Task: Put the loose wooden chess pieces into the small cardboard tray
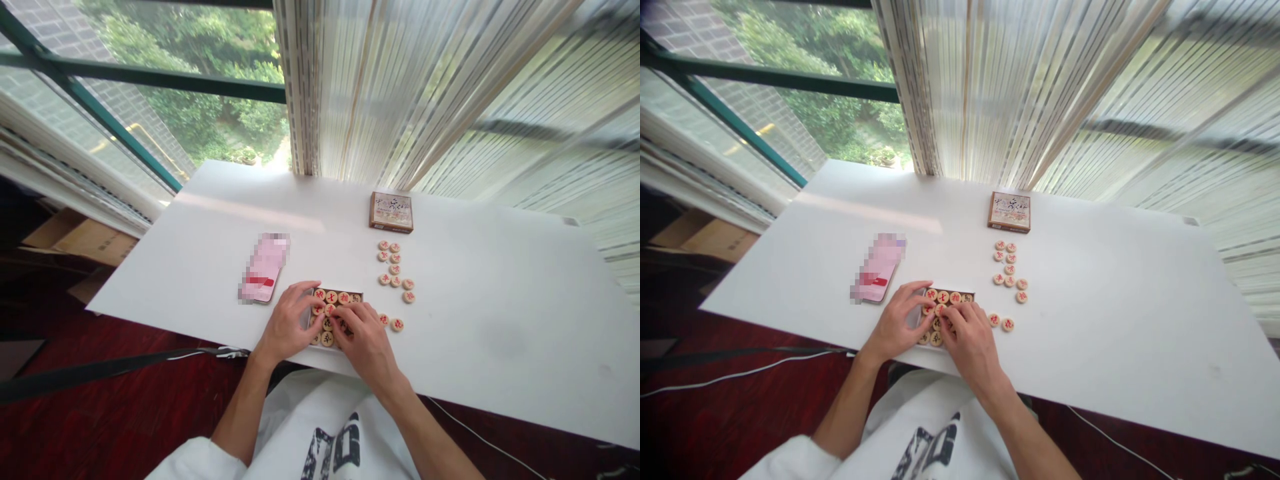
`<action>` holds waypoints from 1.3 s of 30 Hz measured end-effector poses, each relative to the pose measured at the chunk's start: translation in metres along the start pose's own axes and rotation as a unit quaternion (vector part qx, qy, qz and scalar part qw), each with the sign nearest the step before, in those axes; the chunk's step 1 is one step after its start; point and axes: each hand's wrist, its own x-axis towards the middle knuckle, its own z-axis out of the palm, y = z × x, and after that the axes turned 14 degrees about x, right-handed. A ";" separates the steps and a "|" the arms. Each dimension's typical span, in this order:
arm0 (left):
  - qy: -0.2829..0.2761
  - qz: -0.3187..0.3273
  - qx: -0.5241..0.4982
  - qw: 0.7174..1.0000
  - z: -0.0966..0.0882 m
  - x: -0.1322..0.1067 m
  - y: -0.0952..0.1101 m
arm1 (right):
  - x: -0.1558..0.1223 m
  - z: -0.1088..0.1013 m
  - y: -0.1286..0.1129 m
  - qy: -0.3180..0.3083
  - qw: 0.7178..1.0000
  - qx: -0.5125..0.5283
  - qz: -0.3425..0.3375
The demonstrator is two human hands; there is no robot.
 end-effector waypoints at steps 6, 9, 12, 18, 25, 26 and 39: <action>-0.003 0.005 -0.004 1.000 -0.001 0.000 -0.001 | -0.004 -0.007 0.002 0.022 1.000 0.000 -0.002; -0.007 0.004 -0.001 1.000 -0.001 0.000 0.000 | -0.007 -0.008 0.005 0.028 1.000 -0.011 0.001; -0.008 0.002 0.001 1.000 -0.001 0.000 0.000 | -0.006 -0.006 0.006 0.026 1.000 -0.010 0.001; -0.006 -0.003 0.001 1.000 -0.001 0.000 0.000 | -0.002 -0.003 0.005 0.027 1.000 0.001 -0.002; -0.011 -0.003 -0.002 1.000 -0.001 0.000 0.000 | -0.005 -0.016 0.012 0.065 0.998 0.008 0.003; -0.011 -0.004 -0.003 1.000 -0.001 0.000 0.000 | -0.006 -0.020 0.015 0.076 0.997 0.008 0.005; 0.009 -0.059 -0.041 0.997 0.003 0.001 0.003 | -0.059 -0.112 0.079 0.249 0.957 -0.070 0.128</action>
